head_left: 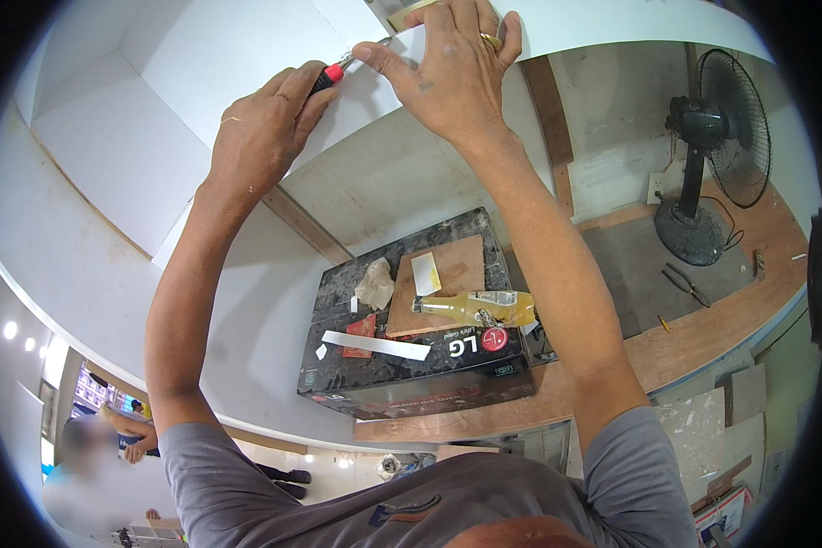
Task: The person uses a utility knife to trim a white shelf edge, then picks up a sanding block and sands a wooden piece. They place the sanded piece on the shelf and continue trimming the shelf edge with the knife.
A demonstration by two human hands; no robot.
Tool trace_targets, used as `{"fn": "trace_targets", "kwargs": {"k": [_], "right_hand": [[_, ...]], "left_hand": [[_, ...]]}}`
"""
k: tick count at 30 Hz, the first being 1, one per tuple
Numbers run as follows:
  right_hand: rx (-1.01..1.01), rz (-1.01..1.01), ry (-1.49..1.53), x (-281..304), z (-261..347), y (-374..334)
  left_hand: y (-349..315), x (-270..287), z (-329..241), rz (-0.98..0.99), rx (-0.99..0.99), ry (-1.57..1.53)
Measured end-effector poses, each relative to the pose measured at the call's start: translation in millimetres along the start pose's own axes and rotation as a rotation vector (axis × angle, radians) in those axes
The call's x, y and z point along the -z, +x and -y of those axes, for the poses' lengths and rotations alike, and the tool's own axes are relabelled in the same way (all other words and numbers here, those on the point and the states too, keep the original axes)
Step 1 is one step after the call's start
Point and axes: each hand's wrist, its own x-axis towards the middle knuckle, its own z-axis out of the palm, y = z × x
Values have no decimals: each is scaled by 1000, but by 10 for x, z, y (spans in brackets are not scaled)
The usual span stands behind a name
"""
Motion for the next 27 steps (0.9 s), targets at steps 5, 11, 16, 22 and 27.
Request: {"fn": "trace_targets", "kwargs": {"k": [5,11,16,22,27], "right_hand": [[5,-2,-2,-3,-1,-4],[18,-8,-24,-7,3,-4],[-6,5,-2,-3,2,-1],[-5,0,1,-5,9,2],[5,0,-13,-7,1,-6]], "left_hand": [[6,-3,-9,-5,0,8],[-1,-18,9,-5,1,5],[2,-32,-14,5,22,8],[-5,-45,12,-21,-3,17],[1,-31,10,-26,-15,4]]}}
